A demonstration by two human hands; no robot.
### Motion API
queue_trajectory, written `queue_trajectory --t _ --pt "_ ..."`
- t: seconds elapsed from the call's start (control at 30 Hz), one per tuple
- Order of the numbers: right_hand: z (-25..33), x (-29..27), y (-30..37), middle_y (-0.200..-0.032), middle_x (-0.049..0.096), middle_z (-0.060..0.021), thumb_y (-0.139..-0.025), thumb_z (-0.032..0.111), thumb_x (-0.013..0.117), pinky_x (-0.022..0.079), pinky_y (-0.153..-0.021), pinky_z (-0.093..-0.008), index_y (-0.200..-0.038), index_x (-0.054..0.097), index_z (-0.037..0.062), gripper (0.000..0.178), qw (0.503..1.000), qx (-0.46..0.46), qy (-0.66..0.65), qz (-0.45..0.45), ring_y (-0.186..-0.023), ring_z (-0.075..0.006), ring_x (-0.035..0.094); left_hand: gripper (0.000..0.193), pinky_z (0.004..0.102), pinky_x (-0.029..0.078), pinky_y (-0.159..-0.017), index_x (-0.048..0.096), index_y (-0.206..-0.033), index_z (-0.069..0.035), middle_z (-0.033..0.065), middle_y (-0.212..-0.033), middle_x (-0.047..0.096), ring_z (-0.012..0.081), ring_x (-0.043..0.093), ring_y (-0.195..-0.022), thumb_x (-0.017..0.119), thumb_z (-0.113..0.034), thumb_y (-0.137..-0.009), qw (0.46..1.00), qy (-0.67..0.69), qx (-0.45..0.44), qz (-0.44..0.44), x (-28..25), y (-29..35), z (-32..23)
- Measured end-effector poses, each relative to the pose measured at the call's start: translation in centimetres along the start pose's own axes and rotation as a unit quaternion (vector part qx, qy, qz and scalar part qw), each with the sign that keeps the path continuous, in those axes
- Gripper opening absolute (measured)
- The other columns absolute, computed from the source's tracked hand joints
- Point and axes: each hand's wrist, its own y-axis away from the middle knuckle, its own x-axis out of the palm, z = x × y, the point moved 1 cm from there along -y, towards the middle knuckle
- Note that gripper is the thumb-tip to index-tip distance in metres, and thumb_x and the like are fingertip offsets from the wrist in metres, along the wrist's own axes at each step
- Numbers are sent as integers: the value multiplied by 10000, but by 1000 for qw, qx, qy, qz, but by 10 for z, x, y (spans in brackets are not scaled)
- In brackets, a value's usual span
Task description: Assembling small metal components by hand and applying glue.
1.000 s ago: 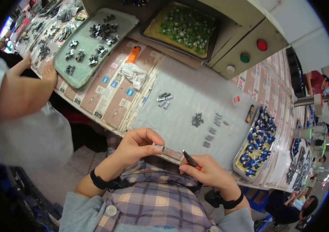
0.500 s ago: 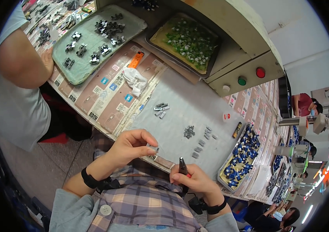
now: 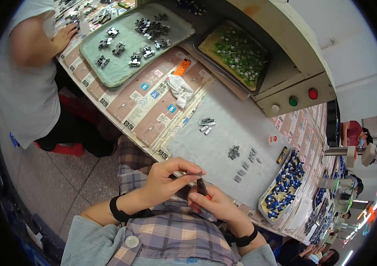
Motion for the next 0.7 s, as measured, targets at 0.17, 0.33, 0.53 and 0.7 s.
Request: queue_trajectory --t 0.17,0.33,0.53,0.7 --pt "-1 9 -7 -591 458 28 -900 284 469 337 -489 -202 -797 532 40 273 999 17 45 -8 -527 -54 418 120 239 471 -760 575 -910 8 83 -895 621 142 598 -860 576 26 -792 995 62 -25 -74 -4 11 1" --pt "2 24 -25 -638 479 22 -899 280 472 346 -510 -190 -825 530 44 254 994 67 88 23 -560 -48 426 115 236 471 -771 542 -920 8 81 -887 611 143 597 -871 565 18 -808 981 114 -11 -159 -31 27 6" --pt "-11 37 -37 -722 543 -40 -892 210 469 403 -639 -238 -845 519 11 210 987 87 132 -16 -673 -114 503 87 248 480 -758 511 -913 6 109 -885 618 141 599 -854 541 -14 -834 928 138 10 -345 -109 60 30" --pt "1 54 -46 -759 554 -67 -918 214 430 436 -660 -263 -866 524 19 223 988 70 108 -91 -714 -142 533 160 225 472 -678 519 -938 34 118 -840 623 143 596 -755 572 -58 -817 806 162 59 -566 -218 77 142"
